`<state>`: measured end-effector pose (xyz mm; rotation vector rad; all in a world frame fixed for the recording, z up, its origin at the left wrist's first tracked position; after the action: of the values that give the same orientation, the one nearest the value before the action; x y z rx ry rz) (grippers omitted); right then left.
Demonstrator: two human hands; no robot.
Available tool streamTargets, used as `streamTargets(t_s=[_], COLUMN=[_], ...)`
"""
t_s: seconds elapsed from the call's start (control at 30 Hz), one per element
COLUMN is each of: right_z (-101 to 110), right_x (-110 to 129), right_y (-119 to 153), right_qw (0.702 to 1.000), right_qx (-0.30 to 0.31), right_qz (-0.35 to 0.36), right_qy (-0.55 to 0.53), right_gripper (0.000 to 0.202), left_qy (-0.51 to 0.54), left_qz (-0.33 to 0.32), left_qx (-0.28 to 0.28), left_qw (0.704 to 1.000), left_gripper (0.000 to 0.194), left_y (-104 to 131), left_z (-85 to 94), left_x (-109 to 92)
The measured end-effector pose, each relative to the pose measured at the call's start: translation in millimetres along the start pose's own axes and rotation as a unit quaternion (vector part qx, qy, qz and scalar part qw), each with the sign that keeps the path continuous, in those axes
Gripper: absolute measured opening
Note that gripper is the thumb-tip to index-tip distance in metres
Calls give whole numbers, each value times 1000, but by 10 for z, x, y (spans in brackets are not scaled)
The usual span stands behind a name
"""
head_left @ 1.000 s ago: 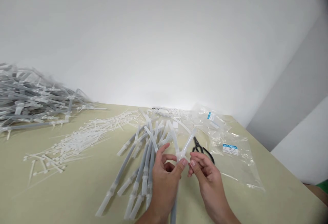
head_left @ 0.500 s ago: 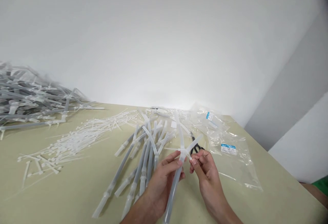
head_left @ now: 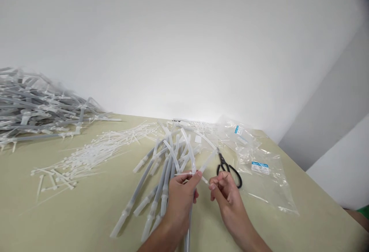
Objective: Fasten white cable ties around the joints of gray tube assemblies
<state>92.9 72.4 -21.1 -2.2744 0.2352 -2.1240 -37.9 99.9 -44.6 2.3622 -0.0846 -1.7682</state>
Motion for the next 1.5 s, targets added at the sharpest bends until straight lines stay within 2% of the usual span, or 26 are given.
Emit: streamTargets(t_s=[0.07, 0.23, 0.37, 0.43, 0.6, 0.8, 0.93, 1.0, 1.13, 1.23, 1.33, 1.43, 1.5], right_z=[-10, 19, -2, -13, 24, -72, -21, -24, -164, -204, -84, 24, 13], right_x=[11, 45, 71, 97, 82, 5, -21, -18, 24, 31, -14, -95, -135], right_y=[12, 23, 40, 50, 24, -6, -43, -46, 37, 90, 47, -26, -48], right_qw=[1000, 1000, 999, 999, 999, 997, 998, 997, 993, 992, 995, 996, 995], right_qx=[0, -5, 8, 12, 6, 78, 67, 69, 116, 122, 73, 39, 48], right_qz=[-3, 15, 34, 49, 50, 20, 17, 17, 25, 34, 26, -9, -30], right_qy=[1, 8, 1, -2, 2, -14, 3, 6, 5, 27, 56, 81, 87], right_gripper=[19, 19, 18, 18, 18, 25, 24, 24, 25, 22, 17, 20, 27], left_qy=[-6, 75, -15, -41, 68, -10, 66, 83, 20, 50, 101, 103, 88], left_qz=[-21, 33, -68, -92, 1, -41, 15, 26, -57, -56, -18, 2, 21], left_qx=[-7, 37, 20, 14, 72, -16, 40, 41, -47, -77, -31, 50, 100], left_qw=[1000, 996, 997, 995, 995, 999, 997, 995, 997, 994, 994, 993, 991], left_gripper=[38, 37, 36, 35, 35, 30, 32, 33, 32, 32, 32, 30, 30], left_y=[-10, -3, -10, -10, -23, -72, -69, -65, -134, -214, -249, -183, -108], left_z=[17, -67, -9, 5, -109, 103, -14, -26, 203, 343, 292, 94, -52], left_x=[-36, 81, -152, -222, -44, -114, -14, 19, -135, -197, -196, -162, -87])
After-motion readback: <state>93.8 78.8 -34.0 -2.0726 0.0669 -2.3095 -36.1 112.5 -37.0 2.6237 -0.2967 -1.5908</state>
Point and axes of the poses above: each hand's wrist, its own y-axis away from the middle knuckle, its own z-axis out of the back of the hand, x = y × z, the point moved 10 cm from there along -y, towards the middle knuckle, and after that the axes turned 4 degrees about -z, right-handed, at the moved point
